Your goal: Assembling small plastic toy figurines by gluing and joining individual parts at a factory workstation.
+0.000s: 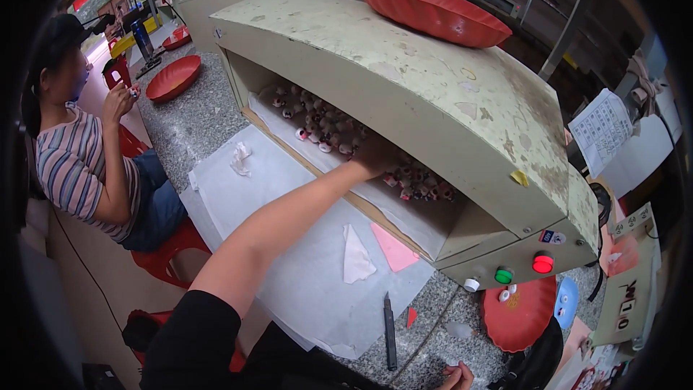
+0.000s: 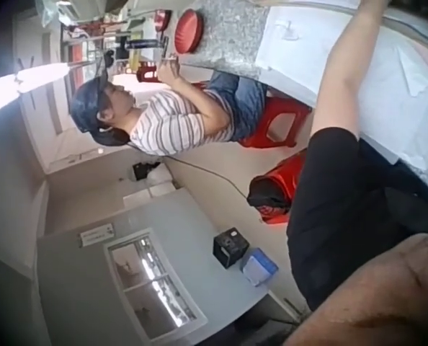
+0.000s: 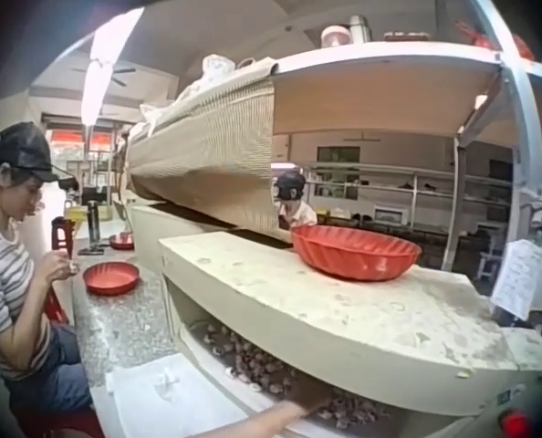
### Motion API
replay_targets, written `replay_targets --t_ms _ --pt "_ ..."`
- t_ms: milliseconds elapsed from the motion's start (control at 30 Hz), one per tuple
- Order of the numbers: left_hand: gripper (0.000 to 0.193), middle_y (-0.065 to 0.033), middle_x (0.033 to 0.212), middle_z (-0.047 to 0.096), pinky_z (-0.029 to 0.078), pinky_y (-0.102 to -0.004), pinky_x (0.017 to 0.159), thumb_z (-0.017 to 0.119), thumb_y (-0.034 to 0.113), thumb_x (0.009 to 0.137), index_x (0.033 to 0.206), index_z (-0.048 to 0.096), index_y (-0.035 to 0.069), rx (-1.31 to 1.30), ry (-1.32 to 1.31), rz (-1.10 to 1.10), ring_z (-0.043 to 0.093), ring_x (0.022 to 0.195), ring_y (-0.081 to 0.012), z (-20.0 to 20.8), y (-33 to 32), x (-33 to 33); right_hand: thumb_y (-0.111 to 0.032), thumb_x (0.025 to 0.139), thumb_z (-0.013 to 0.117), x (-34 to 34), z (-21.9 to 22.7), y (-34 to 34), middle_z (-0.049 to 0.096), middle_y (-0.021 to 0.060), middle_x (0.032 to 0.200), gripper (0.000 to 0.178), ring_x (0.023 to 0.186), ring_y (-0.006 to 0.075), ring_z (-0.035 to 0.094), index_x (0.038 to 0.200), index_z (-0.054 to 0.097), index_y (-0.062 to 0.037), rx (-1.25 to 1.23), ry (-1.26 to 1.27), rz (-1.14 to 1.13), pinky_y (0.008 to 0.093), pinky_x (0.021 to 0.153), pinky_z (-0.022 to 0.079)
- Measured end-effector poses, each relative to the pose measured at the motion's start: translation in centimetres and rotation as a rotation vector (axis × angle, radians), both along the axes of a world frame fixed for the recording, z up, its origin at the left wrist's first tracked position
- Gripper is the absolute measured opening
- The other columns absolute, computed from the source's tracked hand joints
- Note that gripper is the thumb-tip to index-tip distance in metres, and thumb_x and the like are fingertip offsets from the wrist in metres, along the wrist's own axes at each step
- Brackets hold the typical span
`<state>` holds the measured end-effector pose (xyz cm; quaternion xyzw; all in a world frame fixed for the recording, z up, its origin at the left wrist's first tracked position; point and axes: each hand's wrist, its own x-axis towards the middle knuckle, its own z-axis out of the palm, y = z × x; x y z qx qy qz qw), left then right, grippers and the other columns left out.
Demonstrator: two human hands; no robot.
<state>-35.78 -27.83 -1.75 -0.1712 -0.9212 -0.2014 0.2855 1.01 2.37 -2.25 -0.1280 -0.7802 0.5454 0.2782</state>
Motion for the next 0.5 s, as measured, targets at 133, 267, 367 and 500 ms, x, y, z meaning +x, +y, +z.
replay_targets --t_ms 133,267,367,500 --pt "0.026 -0.0156 0.096 0.054 0.042 -0.0401 0.077 0.044 0.017 0.076 0.096 0.054 0.004 -0.162 -0.120 0.245 0.051 0.094 -0.0288 -1.5 -6.0 -1.7 -0.005 0.083 0.045 -0.3 0.1 -0.1 0.052 0.0057 0.071 0.013 0.060 0.0110 0.046 0.091 0.052 0.0022 0.062 0.021 0.009 0.0208 0.055 0.039" --pt "0.028 -0.0166 0.100 0.053 0.042 -0.0382 0.077 0.047 0.017 0.073 0.098 0.054 0.005 -0.103 -0.046 0.237 0.050 0.094 -0.0288 -1.3 -9.8 -2.8 -0.006 0.083 0.045 -0.5 0.3 -0.4 0.052 0.0057 0.071 0.014 0.060 0.0109 0.046 0.092 0.052 0.0032 0.165 -0.012 -0.025 0.0210 0.055 0.039" --pt "0.031 -0.0174 0.105 0.050 0.041 -0.0389 0.078 0.048 0.021 0.074 0.099 0.053 0.005 -0.522 -0.288 0.164 0.049 0.095 -0.0297 0.9 -10.6 -2.0 -0.006 0.083 0.045 -0.8 0.6 -0.2 0.052 0.0058 0.070 0.015 0.060 0.0110 0.046 0.092 0.053 0.0035 0.127 -0.071 -0.066 0.0216 0.055 0.039" --pt "0.035 -0.0171 0.107 0.048 0.039 -0.0384 0.081 0.048 0.026 0.073 0.101 0.052 0.005 0.090 -0.329 0.287 0.048 0.097 -0.0288 0.8 -10.3 -2.8 -0.006 0.083 0.045 -0.7 -0.3 0.0 0.052 0.0063 0.069 0.015 0.060 0.0111 0.046 0.091 0.054 0.0032 -0.015 -0.065 -0.105 0.0224 0.056 0.039"
